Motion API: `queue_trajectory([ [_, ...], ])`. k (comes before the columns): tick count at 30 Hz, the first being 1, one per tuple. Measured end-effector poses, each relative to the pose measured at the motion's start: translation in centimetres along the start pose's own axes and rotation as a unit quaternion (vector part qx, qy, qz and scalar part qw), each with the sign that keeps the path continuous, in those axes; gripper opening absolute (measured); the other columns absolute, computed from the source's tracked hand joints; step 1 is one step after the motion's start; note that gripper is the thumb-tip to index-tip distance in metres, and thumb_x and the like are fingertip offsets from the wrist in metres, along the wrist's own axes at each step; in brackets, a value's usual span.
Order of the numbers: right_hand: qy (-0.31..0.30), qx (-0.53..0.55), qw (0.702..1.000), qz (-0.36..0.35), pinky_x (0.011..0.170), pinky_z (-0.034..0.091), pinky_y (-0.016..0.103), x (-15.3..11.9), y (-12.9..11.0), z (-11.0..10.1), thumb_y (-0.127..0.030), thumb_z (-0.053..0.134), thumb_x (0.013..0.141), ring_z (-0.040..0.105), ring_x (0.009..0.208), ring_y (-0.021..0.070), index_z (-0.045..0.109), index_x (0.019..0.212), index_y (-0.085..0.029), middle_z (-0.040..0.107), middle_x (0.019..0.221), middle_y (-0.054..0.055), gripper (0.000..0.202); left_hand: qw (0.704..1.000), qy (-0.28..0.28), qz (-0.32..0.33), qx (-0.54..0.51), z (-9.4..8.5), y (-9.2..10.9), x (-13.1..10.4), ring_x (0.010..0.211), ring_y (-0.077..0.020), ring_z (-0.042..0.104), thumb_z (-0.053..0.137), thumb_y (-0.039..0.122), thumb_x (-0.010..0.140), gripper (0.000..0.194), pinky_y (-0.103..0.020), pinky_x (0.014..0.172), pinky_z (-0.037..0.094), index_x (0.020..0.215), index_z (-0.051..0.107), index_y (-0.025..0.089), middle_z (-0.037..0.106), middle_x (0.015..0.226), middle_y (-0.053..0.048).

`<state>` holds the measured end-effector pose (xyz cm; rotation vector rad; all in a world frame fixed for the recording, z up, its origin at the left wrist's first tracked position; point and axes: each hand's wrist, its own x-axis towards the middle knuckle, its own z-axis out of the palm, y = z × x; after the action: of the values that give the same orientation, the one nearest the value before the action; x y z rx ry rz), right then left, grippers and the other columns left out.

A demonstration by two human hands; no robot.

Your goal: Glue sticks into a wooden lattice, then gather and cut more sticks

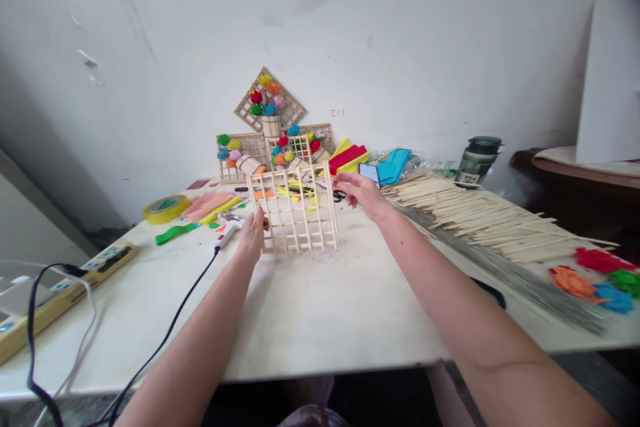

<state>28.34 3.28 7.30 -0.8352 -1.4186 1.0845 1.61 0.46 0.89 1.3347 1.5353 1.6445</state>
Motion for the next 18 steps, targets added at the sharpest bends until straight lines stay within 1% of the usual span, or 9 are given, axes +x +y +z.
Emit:
queue_trajectory([
  [2, -0.035, 0.025, 0.999, 0.003, 0.029, 0.027, 0.017, 0.6, -0.3, -0.2, -0.029, 0.064, 0.061, 0.040, 0.035, 0.0005, 0.062, 0.096, -0.017, 0.064, 0.100, 0.004, 0.037, 1.000, -0.017, 0.005, -0.008, 0.1, 0.2, -0.1, 0.056, -0.0131, 0.047, 0.040, 0.063, 0.073, 0.047, -0.027, 0.060, 0.041, 0.060, 0.046, 0.018, 0.047, 0.057, 0.001],
  [4, -0.071, 0.038, 0.997, -0.002, 0.029, 0.027, 0.017, 1.0, -0.6, -0.2, -0.028, 0.065, 0.061, 0.039, 0.035, -0.0002, 0.062, 0.097, -0.017, 0.062, 0.106, 0.004, 0.038, 0.999, -0.034, 0.008, -0.005, 0.1, 0.4, -0.2, 0.056, -0.0134, 0.047, 0.040, 0.063, 0.073, 0.047, -0.028, 0.060, 0.041, 0.059, 0.047, 0.018, 0.047, 0.056, 0.001],
  [6, -0.112, 0.037, 0.993, -0.001, 0.029, 0.027, 0.017, 1.2, -0.9, -0.1, -0.026, 0.066, 0.060, 0.037, 0.034, -0.0002, 0.063, 0.098, -0.017, 0.064, 0.102, 0.004, 0.039, 0.999, -0.047, 0.007, 0.004, 0.1, 0.6, -0.3, 0.056, -0.0138, 0.046, 0.040, 0.063, 0.073, 0.048, -0.028, 0.061, 0.041, 0.058, 0.046, 0.019, 0.047, 0.057, 0.000],
  [10, -0.183, 0.052, 0.981, 0.028, 0.029, 0.027, 0.016, 1.1, -1.2, 0.7, -0.020, 0.064, 0.059, 0.035, 0.033, 0.0003, 0.065, 0.097, -0.016, 0.067, 0.085, 0.001, 0.038, 0.997, -0.074, 0.004, 0.009, 0.2, 1.2, -0.7, 0.057, -0.0140, 0.046, 0.037, 0.064, 0.074, 0.050, -0.028, 0.060, 0.039, 0.059, 0.047, 0.018, 0.048, 0.058, -0.001],
  [13, -0.196, 0.077, 0.976, 0.051, 0.032, 0.033, 0.016, 1.1, -1.1, 1.4, -0.020, 0.065, 0.059, 0.041, 0.038, 0.0025, 0.066, 0.089, -0.016, 0.067, 0.078, 0.001, 0.031, 0.996, -0.087, 0.005, 0.017, 0.3, 1.7, -1.0, 0.060, -0.0145, 0.046, 0.036, 0.065, 0.074, 0.052, -0.027, 0.061, 0.039, 0.059, 0.049, 0.018, 0.049, 0.059, -0.001],
  [15, -0.187, 0.088, 0.977, 0.058, 0.036, 0.036, 0.016, 1.3, -0.7, 1.8, -0.021, 0.066, 0.059, 0.046, 0.042, 0.0044, 0.066, 0.079, -0.015, 0.066, 0.070, 0.000, 0.022, 0.995, -0.093, 0.002, 0.024, 0.2, 1.8, -1.2, 0.061, -0.0146, 0.047, 0.035, 0.066, 0.074, 0.053, -0.027, 0.062, 0.039, 0.059, 0.050, 0.018, 0.050, 0.060, -0.001],
  [18, -0.174, 0.096, 0.979, 0.052, 0.039, 0.038, 0.015, 1.8, 0.2, 2.0, -0.022, 0.068, 0.058, 0.048, 0.044, 0.0050, 0.065, 0.068, -0.015, 0.062, 0.060, -0.001, 0.013, 0.995, -0.097, -0.003, 0.038, 0.1, 1.9, -1.2, 0.060, -0.0150, 0.047, 0.034, 0.066, 0.075, 0.054, -0.028, 0.061, 0.039, 0.058, 0.050, 0.018, 0.052, 0.059, -0.002],
])
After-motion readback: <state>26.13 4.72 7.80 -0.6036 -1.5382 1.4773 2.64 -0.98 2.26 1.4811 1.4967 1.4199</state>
